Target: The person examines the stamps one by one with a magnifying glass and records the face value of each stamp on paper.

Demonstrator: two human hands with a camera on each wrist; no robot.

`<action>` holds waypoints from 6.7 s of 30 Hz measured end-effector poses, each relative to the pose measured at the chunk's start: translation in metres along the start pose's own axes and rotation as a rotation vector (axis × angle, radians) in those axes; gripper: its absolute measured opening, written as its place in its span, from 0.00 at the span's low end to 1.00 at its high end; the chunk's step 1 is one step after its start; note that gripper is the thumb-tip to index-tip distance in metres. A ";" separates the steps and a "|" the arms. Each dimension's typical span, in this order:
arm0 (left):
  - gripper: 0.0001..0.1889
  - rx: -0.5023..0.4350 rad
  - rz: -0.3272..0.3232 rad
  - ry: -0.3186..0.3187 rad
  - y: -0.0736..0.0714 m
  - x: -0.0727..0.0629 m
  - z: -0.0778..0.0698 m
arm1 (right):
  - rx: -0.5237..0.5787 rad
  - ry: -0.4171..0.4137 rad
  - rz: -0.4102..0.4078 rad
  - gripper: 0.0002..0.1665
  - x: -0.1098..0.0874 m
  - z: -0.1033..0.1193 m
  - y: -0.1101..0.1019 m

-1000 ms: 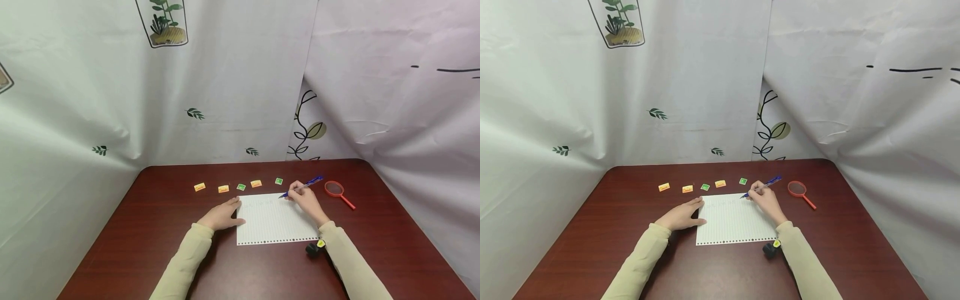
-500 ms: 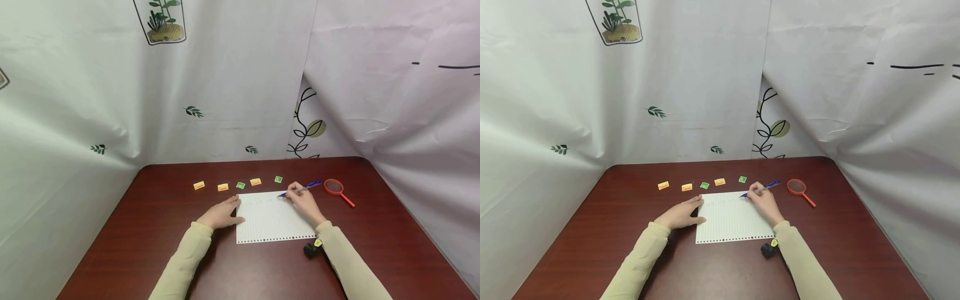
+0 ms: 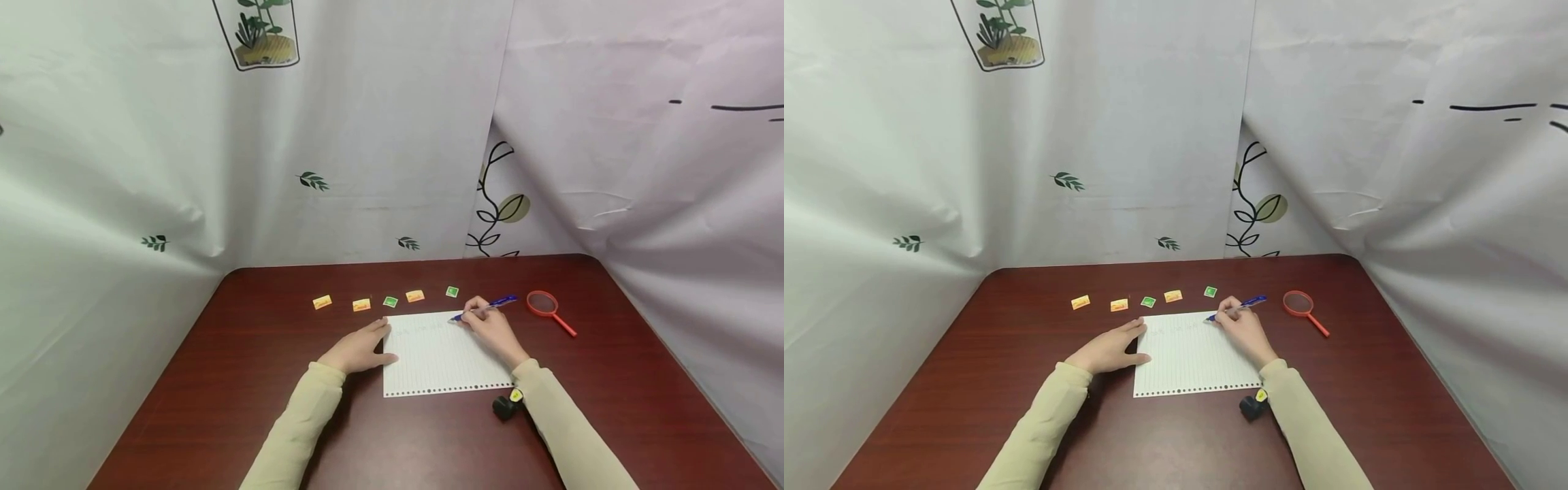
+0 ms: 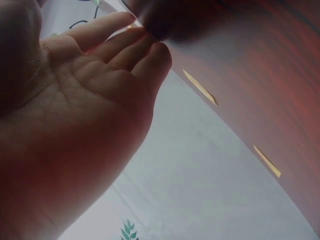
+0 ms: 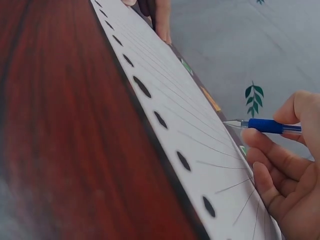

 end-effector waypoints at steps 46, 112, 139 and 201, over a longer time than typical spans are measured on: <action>0.41 0.008 -0.001 -0.018 0.000 0.002 0.000 | -0.038 -0.009 -0.028 0.05 0.002 0.004 -0.001; 0.41 -0.005 0.008 -0.026 -0.003 0.005 -0.001 | -0.037 0.021 -0.059 0.05 0.005 -0.002 -0.010; 0.41 -0.032 0.002 -0.026 -0.001 0.002 0.001 | -0.026 0.009 -0.076 0.04 0.001 0.002 -0.010; 0.41 -0.028 0.007 -0.020 0.000 0.002 0.001 | -0.110 -0.017 -0.070 0.02 0.001 0.006 -0.014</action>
Point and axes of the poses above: each hand's wrist, its own x-axis towards the middle knuckle, its own y-axis out of the palm, z = x × y, the point moved 6 cm from there along x, towards the middle knuckle, and after that the axes turned 6 degrees about z, right-handed, at the moved point
